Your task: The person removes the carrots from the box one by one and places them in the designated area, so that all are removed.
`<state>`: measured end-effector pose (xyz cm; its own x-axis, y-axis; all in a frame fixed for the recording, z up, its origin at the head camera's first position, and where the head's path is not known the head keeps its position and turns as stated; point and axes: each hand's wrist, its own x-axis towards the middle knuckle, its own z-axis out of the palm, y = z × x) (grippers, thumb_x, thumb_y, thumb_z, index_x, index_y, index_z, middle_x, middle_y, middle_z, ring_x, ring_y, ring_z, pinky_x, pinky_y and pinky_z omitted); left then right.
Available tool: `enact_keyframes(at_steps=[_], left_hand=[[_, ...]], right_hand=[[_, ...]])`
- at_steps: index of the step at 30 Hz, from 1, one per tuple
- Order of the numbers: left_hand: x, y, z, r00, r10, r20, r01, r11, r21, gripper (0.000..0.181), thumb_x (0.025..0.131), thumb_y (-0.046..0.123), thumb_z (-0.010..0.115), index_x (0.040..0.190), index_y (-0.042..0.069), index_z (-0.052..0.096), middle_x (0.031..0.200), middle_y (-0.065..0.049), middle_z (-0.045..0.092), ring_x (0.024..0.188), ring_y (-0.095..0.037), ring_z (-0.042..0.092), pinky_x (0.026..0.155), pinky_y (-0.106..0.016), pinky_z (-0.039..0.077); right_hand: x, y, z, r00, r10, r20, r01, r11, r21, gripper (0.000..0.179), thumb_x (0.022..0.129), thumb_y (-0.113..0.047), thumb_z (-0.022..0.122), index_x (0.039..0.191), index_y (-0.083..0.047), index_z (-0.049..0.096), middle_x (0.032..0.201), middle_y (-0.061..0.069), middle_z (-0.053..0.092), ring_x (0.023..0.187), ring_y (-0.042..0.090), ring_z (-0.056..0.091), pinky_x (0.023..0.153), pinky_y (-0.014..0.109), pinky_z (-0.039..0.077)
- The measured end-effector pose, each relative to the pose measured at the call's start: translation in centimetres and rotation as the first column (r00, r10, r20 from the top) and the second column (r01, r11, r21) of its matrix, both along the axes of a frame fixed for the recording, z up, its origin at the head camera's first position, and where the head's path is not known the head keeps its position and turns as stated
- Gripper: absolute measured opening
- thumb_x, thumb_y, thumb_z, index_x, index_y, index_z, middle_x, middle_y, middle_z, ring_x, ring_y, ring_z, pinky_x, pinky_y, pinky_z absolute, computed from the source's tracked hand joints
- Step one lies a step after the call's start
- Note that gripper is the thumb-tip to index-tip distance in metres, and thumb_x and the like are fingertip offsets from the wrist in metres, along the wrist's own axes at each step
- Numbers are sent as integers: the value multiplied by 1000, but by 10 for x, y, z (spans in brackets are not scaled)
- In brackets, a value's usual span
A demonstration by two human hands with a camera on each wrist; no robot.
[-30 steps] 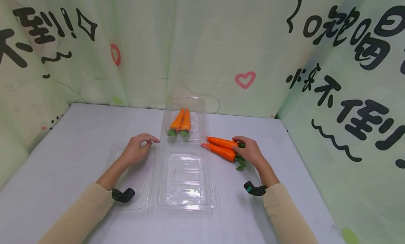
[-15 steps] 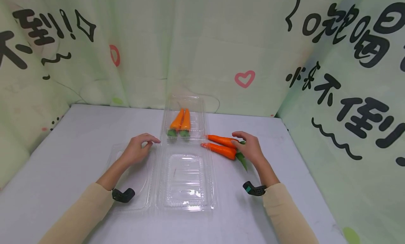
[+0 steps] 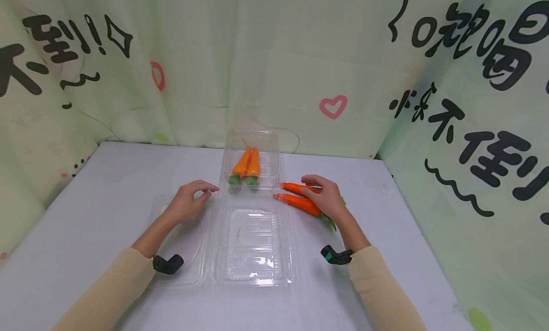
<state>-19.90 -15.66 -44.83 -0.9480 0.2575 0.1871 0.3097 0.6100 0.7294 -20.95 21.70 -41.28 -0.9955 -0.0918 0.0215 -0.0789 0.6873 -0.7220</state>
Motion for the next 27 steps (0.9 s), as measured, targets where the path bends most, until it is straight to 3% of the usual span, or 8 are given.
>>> enact_keyframes(at_steps=[5,14,27], left_hand=[[0,-1,3,1000,7,16,-7,1000,-1,26,96,11,58,120,8,66,117,-12,67,111,-30,60,102,-52,47],[0,0,11,1000,13,-25,-13,1000,-17,36,95,13,61,130,5,58,120,-14,65,107,-29,60,101,-53,45],[-6,3,18,998,49,43,-47,998,-50,50,92,25,66,136,6,51,124,-15,61,113,-33,56,98,-51,49]], right_hand=[[-2,-6,-1,1000,15,9,-15,1000,-16,37,93,-25,64,129,-15,59,130,10,61,120,28,58,101,42,50],[-5,-15,-1,997,52,56,-50,997,-51,40,94,-28,63,131,-17,57,133,7,59,124,28,54,103,45,48],[-10,-27,0,994,101,42,-98,993,-70,39,93,-24,64,130,-14,57,131,9,60,121,28,57,103,44,48]])
